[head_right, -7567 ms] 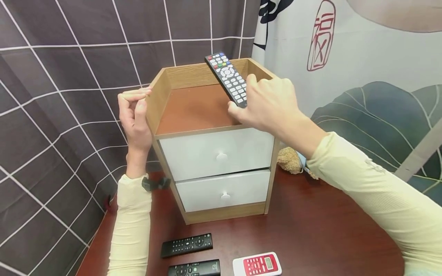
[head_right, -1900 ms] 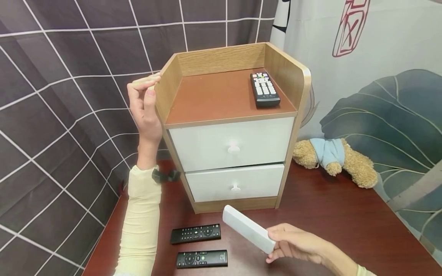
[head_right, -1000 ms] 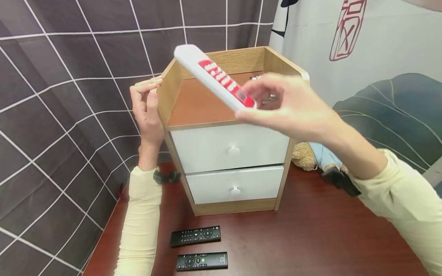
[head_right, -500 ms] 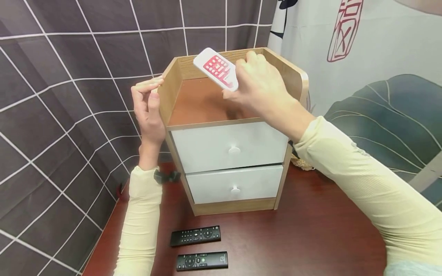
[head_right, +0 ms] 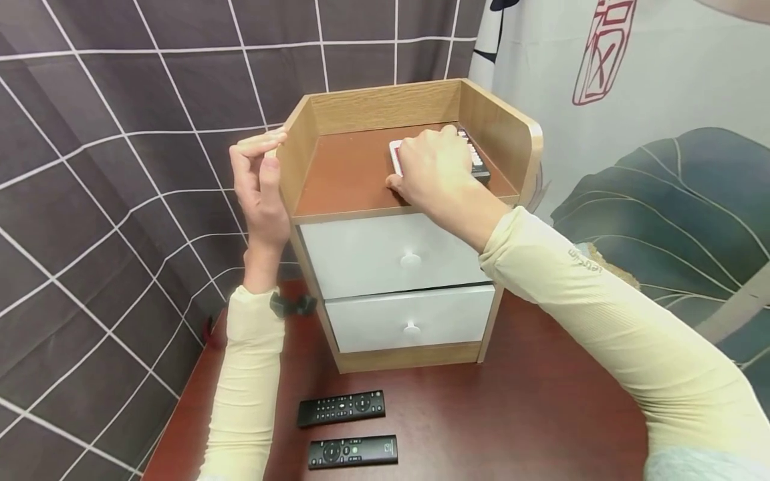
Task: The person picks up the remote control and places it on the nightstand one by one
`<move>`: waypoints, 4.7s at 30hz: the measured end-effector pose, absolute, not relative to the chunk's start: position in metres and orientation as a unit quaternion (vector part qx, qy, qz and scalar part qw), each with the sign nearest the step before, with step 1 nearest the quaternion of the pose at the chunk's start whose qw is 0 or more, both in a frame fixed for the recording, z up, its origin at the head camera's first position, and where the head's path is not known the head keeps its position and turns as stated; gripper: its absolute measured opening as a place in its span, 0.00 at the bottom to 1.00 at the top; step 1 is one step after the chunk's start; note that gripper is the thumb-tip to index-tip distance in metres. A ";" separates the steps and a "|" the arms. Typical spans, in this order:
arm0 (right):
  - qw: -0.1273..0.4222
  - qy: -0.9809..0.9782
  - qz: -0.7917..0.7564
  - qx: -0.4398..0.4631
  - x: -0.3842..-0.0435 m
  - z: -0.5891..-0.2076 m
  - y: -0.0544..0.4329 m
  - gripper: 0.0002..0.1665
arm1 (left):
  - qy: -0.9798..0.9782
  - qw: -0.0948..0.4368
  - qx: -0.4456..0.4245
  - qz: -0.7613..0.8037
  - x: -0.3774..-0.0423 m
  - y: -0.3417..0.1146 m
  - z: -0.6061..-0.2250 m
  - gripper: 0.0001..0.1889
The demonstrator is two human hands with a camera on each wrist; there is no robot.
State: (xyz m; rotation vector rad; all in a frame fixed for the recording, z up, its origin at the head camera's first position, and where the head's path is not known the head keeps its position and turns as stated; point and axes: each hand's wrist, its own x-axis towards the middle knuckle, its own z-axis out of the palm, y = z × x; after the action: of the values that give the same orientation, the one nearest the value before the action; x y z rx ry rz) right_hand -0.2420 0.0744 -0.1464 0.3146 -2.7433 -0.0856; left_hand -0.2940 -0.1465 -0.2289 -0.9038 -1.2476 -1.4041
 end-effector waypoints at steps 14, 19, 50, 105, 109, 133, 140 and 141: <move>0.206 -0.972 -0.038 0.108 -0.232 -0.151 0.074 0.42 | -0.522 0.505 -0.376 -0.575 -0.293 -0.149 -0.228 0.17; 0.290 -0.940 -0.027 0.178 -0.215 -0.160 0.074 0.35 | -0.519 0.506 -0.375 -0.578 -0.296 -0.149 -0.227 0.18; 0.147 -0.808 0.322 0.471 -0.178 -0.361 0.077 0.09 | -0.523 0.495 -0.376 -0.583 -0.294 -0.150 -0.226 0.17; -0.078 -0.885 0.171 0.426 -0.189 -0.517 0.064 0.23 | -0.541 0.491 -0.380 -0.567 -0.293 -0.145 -0.228 0.16; -0.110 -0.875 0.238 0.406 -0.187 -0.512 0.069 0.19 | -0.534 0.497 -0.375 -0.573 -0.293 -0.147 -0.229 0.16; -0.237 -0.723 0.568 0.312 -0.172 -0.520 0.110 0.13 | -0.531 0.487 -0.381 -0.579 -0.294 -0.148 -0.230 0.15; -0.271 -0.628 0.662 0.307 -0.165 -0.514 0.124 0.20 | -0.532 0.487 -0.381 -0.578 -0.295 -0.145 -0.232 0.15; -0.279 -0.607 0.679 0.304 -0.164 -0.511 0.125 0.19 | -0.532 0.488 -0.381 -0.578 -0.295 -0.145 -0.232 0.15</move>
State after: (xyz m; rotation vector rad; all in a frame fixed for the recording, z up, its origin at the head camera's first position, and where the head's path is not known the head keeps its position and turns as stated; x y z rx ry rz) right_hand -0.1640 0.1253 -0.5113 1.1743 -2.3439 2.6218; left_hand -0.2947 -0.1451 -0.2322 -0.9265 -1.2930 -1.4048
